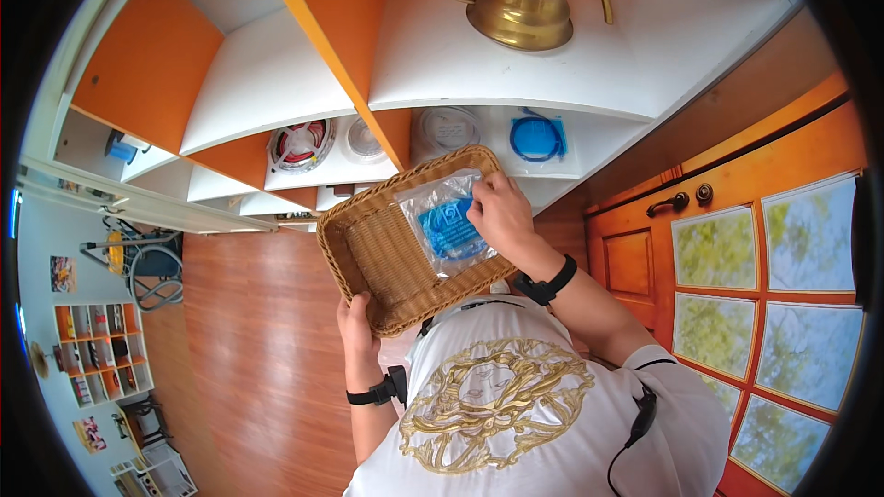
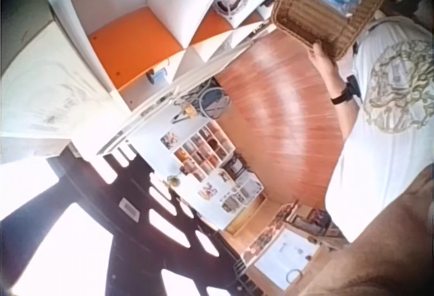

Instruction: The person organizes various items in a room by moving them from a workbench to a shelving unit. They use a wicker tray to transport plastic-wrapped items, a clear plastic box, and spray cans, placing them onto different shelves.

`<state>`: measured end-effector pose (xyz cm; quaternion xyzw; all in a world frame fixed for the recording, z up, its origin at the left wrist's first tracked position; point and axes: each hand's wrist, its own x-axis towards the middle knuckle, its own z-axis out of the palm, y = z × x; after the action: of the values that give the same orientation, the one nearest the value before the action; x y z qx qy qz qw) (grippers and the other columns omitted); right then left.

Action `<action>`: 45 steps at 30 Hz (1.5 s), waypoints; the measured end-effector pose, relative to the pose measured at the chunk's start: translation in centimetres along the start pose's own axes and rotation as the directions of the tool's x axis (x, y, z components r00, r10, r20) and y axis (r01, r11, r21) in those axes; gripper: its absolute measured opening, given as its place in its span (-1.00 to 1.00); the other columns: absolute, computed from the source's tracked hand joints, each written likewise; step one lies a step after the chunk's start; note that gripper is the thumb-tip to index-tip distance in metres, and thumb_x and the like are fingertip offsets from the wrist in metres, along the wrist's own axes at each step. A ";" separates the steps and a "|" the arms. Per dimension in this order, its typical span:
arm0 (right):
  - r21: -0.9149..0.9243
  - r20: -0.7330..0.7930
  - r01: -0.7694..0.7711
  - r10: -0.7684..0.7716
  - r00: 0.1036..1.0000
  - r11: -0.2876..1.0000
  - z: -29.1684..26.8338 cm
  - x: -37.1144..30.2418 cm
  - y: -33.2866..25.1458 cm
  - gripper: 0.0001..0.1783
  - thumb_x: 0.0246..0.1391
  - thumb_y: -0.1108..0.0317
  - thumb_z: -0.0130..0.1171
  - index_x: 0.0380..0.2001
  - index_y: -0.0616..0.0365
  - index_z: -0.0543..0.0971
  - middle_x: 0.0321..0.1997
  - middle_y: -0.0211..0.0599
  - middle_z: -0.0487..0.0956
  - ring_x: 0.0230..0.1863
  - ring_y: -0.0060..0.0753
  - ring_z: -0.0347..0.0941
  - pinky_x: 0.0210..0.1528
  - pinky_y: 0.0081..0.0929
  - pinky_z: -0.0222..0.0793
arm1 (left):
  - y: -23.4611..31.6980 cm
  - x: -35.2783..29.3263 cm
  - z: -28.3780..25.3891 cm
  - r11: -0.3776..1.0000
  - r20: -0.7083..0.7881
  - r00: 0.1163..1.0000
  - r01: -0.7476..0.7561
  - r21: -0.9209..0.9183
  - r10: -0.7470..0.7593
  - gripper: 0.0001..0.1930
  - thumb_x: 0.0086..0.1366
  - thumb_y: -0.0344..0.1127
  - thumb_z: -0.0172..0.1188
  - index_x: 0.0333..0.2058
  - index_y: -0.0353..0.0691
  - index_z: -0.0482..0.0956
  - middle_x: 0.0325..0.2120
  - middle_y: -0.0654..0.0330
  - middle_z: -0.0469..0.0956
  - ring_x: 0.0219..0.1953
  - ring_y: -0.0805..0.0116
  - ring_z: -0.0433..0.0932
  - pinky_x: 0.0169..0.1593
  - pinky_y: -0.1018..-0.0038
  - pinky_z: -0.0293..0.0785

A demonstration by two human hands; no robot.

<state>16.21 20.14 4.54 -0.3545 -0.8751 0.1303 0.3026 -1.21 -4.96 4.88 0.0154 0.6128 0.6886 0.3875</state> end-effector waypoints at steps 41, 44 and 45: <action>-0.052 -0.002 -0.620 0.621 0.784 0.783 -0.8 7.4 21.7 -0.75 0.09 0.38 0.05 -0.23 0.27 0.60 -0.19 0.14 0.60 -0.11 0.19 0.52 -0.05 -0.12 0.45 | 0.1 0.0 -5.1 0.999 -0.079 0.997 0.019 -0.037 -0.022 -0.61 0.21 -0.35 0.05 0.00 -0.42 0.43 -0.14 0.11 0.51 -0.12 0.27 0.50 -0.05 0.34 0.46; -0.133 0.022 -0.607 0.615 0.789 0.784 -0.6 7.9 21.3 -0.76 0.10 0.39 0.06 -0.26 0.32 0.60 -0.24 0.21 0.59 -0.12 0.19 0.52 -0.03 -0.14 0.44 | -0.3 -0.5 -5.5 1.000 -0.104 0.994 0.013 -0.029 -0.016 -0.60 0.22 -0.35 0.05 0.01 -0.43 0.42 -0.13 0.10 0.51 -0.11 0.25 0.50 -0.05 0.34 0.46; -0.160 0.025 -0.606 0.617 0.787 0.779 -0.5 7.8 21.1 -0.77 0.11 0.40 0.06 -0.27 0.34 0.60 -0.26 0.23 0.59 -0.12 0.19 0.52 -0.03 -0.14 0.43 | -0.2 -0.7 -5.4 1.000 -0.109 0.994 0.014 -0.028 -0.017 -0.60 0.22 -0.35 0.05 0.01 -0.43 0.42 -0.13 0.10 0.51 -0.10 0.25 0.50 -0.05 0.34 0.47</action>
<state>23.54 40.71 -0.94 -0.6347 -0.7306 0.1718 0.1843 -3.29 -9.89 3.67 -0.0324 0.6238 0.6937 0.3587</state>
